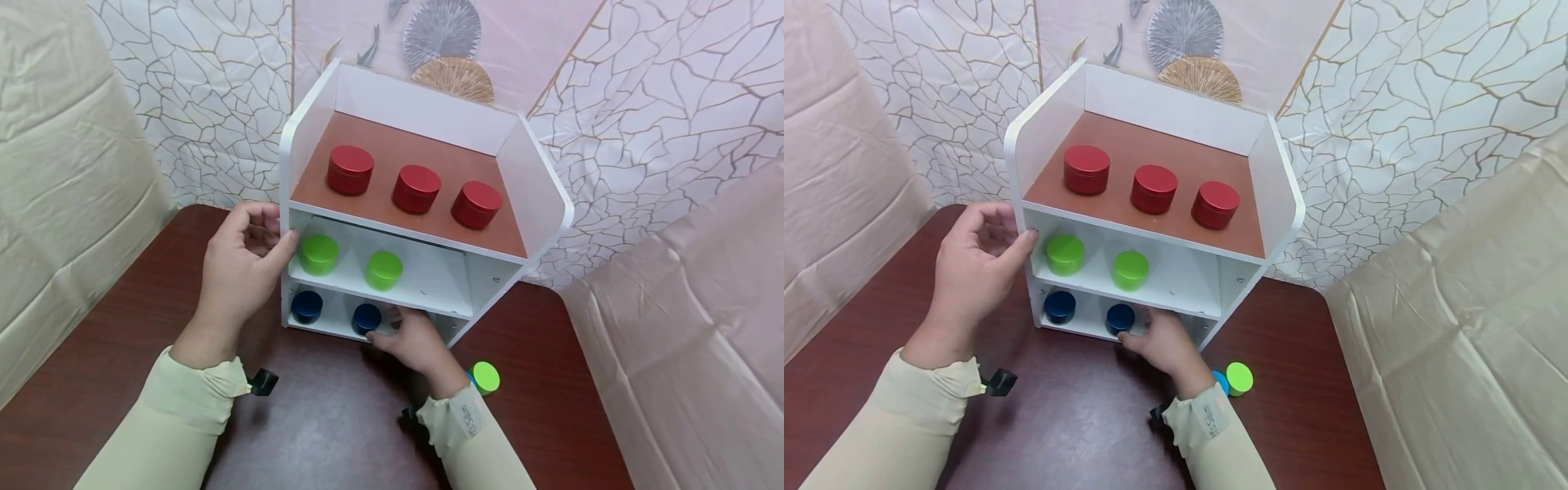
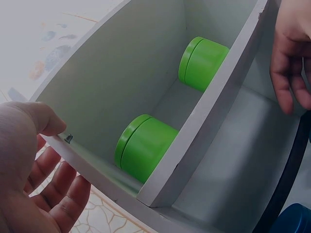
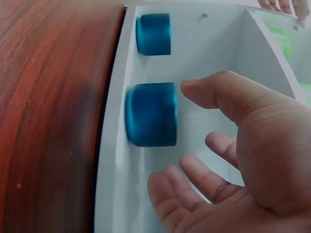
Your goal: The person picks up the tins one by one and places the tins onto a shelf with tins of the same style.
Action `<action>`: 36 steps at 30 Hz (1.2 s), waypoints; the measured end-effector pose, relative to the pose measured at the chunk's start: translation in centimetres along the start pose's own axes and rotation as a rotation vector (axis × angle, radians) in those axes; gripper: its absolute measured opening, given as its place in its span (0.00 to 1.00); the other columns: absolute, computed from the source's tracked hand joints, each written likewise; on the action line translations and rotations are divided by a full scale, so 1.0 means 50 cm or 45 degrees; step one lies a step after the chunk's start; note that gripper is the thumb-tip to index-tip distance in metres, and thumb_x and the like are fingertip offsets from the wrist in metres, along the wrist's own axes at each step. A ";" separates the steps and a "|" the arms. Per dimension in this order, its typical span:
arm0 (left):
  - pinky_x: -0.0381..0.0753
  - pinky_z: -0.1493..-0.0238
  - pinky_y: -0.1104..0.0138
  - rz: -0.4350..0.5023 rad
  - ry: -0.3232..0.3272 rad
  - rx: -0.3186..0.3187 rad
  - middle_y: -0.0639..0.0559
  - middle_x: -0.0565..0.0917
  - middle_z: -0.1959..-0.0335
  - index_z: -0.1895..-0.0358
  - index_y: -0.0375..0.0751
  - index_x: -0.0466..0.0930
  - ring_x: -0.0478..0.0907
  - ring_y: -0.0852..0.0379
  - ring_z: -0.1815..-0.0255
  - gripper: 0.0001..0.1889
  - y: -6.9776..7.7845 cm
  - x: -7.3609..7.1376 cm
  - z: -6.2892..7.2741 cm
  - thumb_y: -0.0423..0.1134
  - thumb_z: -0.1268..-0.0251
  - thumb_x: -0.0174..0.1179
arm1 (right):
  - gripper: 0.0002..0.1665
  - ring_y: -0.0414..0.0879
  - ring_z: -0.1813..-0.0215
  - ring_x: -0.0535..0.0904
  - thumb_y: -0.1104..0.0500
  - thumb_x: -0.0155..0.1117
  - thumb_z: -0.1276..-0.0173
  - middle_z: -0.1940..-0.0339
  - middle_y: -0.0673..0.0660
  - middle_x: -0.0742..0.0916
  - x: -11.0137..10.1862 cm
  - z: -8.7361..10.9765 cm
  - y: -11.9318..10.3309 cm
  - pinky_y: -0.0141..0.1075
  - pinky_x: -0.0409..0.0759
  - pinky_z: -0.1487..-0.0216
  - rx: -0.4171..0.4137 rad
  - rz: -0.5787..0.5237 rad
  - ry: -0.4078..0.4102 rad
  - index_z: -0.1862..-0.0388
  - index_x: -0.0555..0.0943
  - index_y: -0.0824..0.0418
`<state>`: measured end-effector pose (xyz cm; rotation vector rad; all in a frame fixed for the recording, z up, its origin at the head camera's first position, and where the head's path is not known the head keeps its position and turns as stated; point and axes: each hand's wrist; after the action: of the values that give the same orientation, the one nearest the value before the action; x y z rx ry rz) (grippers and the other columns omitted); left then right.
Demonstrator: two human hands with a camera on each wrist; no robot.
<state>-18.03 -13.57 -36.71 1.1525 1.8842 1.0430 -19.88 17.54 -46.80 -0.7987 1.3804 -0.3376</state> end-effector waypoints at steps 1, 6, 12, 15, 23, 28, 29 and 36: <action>0.83 0.55 0.77 -0.001 -0.001 0.000 0.51 0.84 0.52 0.37 0.44 0.84 0.81 0.56 0.52 0.19 0.000 0.000 0.000 0.42 0.25 0.74 | 0.51 0.57 0.30 0.85 0.50 0.83 0.30 0.24 0.60 0.84 -0.002 0.002 -0.002 0.56 0.87 0.30 0.005 0.004 0.003 0.13 0.69 0.52; 0.82 0.55 0.76 -0.002 -0.003 0.003 0.50 0.84 0.52 0.37 0.44 0.84 0.81 0.56 0.52 0.19 0.000 0.000 -0.001 0.42 0.24 0.74 | 0.50 0.55 0.27 0.84 0.50 0.83 0.30 0.21 0.54 0.82 -0.013 0.014 -0.012 0.56 0.87 0.28 0.031 -0.038 0.007 0.13 0.70 0.49; 0.82 0.55 0.76 0.004 -0.004 0.008 0.50 0.84 0.52 0.37 0.44 0.84 0.81 0.56 0.52 0.18 -0.001 0.001 -0.001 0.41 0.24 0.74 | 0.48 0.54 0.25 0.83 0.50 0.84 0.30 0.22 0.52 0.82 -0.022 0.034 -0.015 0.56 0.87 0.27 0.006 -0.042 0.035 0.15 0.71 0.47; 0.82 0.55 0.76 0.007 0.000 0.012 0.50 0.84 0.53 0.37 0.44 0.84 0.81 0.55 0.53 0.18 -0.002 0.002 -0.002 0.41 0.25 0.74 | 0.48 0.54 0.25 0.84 0.50 0.85 0.31 0.21 0.52 0.82 -0.028 0.042 -0.017 0.55 0.87 0.27 -0.025 -0.028 0.043 0.16 0.73 0.48; 0.82 0.55 0.77 0.016 0.008 0.018 0.52 0.84 0.54 0.38 0.43 0.84 0.81 0.55 0.53 0.18 -0.004 0.003 -0.002 0.41 0.25 0.75 | 0.45 0.57 0.28 0.84 0.52 0.87 0.32 0.24 0.60 0.84 -0.040 0.064 -0.016 0.54 0.89 0.30 -0.067 0.005 0.057 0.20 0.77 0.55; 0.82 0.55 0.77 0.010 0.007 0.017 0.50 0.85 0.53 0.38 0.43 0.84 0.81 0.55 0.53 0.18 -0.003 0.002 -0.001 0.41 0.25 0.74 | 0.44 0.51 0.28 0.83 0.53 0.87 0.33 0.26 0.57 0.85 -0.045 0.091 -0.017 0.50 0.89 0.31 -0.064 0.011 0.073 0.21 0.79 0.54; 0.82 0.55 0.77 0.010 0.007 0.018 0.50 0.85 0.53 0.38 0.43 0.84 0.81 0.55 0.53 0.18 -0.003 0.002 -0.001 0.41 0.25 0.74 | 0.43 0.50 0.29 0.83 0.53 0.87 0.33 0.27 0.57 0.85 -0.045 0.097 -0.016 0.49 0.89 0.31 -0.062 0.010 0.080 0.21 0.80 0.55; 0.82 0.55 0.77 0.000 0.006 0.016 0.50 0.85 0.53 0.38 0.43 0.84 0.81 0.56 0.53 0.18 -0.003 0.003 -0.001 0.41 0.25 0.74 | 0.42 0.48 0.33 0.84 0.55 0.89 0.35 0.32 0.52 0.84 -0.054 0.129 -0.008 0.46 0.90 0.33 -0.056 0.031 0.135 0.23 0.82 0.52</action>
<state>-18.19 -13.51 -36.83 1.1580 1.8969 1.0360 -14.16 20.95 -44.64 -0.8088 1.5002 -0.3358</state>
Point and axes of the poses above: each hand's wrist, its own z-axis away from the middle knuckle, its own x-axis out of the palm, y = z × x
